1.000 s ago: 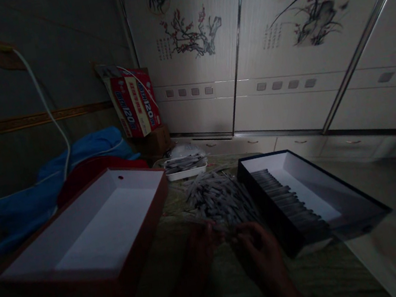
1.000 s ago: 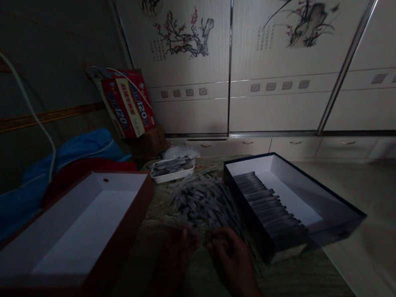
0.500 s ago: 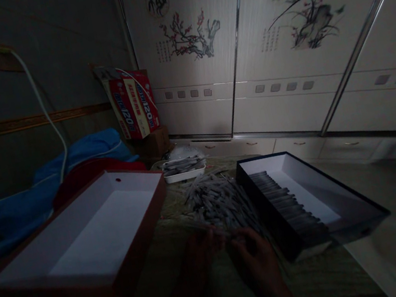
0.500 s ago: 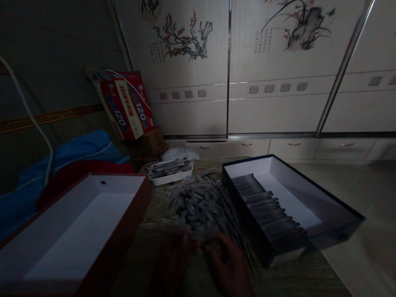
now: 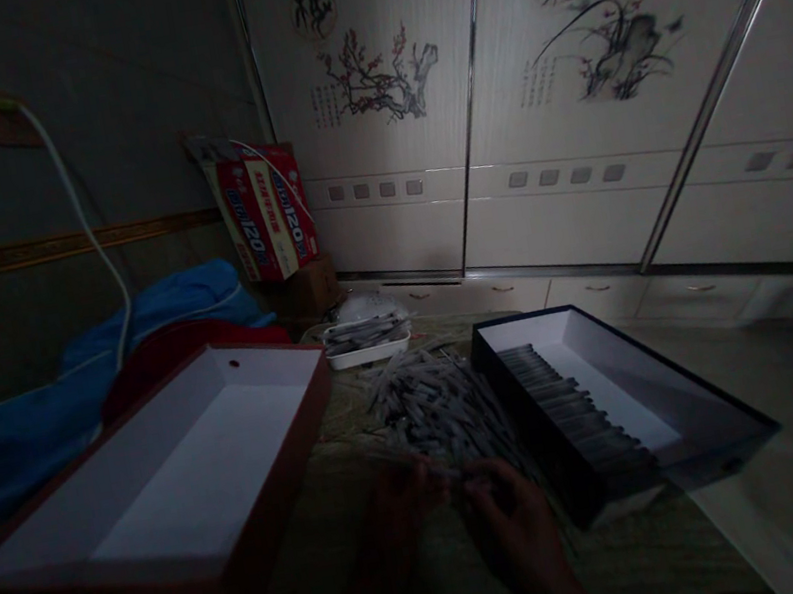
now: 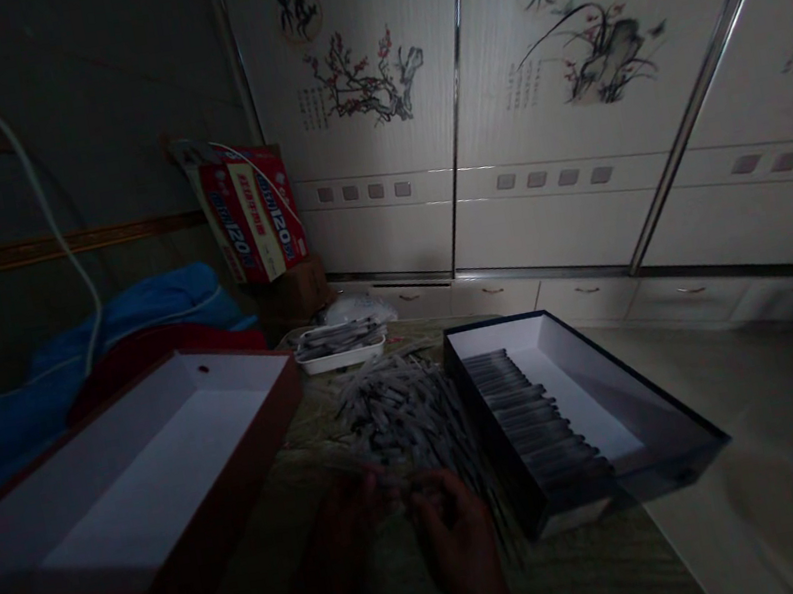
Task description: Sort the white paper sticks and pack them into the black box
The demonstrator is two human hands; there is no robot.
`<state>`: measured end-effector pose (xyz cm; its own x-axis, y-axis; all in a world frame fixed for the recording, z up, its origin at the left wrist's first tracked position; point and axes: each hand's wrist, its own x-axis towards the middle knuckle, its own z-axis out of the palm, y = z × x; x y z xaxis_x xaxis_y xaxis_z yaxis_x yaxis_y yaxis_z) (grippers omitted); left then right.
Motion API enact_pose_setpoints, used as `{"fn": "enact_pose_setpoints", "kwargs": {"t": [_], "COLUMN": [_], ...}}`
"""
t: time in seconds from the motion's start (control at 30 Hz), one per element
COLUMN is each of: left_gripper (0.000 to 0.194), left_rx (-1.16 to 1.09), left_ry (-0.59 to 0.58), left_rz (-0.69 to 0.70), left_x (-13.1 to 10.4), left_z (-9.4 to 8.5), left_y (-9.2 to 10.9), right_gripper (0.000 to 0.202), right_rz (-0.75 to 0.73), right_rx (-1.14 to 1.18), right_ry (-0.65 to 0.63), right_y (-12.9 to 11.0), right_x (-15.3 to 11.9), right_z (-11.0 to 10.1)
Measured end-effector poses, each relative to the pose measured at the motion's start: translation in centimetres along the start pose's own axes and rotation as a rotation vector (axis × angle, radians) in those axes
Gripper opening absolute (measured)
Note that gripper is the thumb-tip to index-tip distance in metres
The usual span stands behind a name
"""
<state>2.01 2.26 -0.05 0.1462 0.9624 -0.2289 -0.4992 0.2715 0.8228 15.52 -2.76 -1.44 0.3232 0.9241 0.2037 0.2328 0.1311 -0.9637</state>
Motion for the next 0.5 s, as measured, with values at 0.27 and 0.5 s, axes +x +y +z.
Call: {"fn": "enact_pose_setpoints", "kwargs": {"t": [0.27,0.5], "left_gripper": [0.023,0.027], "left_rx": [0.028,0.090], "left_ry": [0.001,-0.018], "left_rz": [0.048,0.046], "left_x": [0.28,0.45], "left_z": [-0.03,-0.11], "left_y": [-0.08,-0.03], "right_gripper": [0.024,0.025], "right_rz": [0.005,-0.005], "right_rx": [0.051,0.059], "right_ry": [-0.004,-0.003], "right_y": [0.49,-0.09], "right_x": [-0.01,0.02], "right_z": [0.22,0.08]}}
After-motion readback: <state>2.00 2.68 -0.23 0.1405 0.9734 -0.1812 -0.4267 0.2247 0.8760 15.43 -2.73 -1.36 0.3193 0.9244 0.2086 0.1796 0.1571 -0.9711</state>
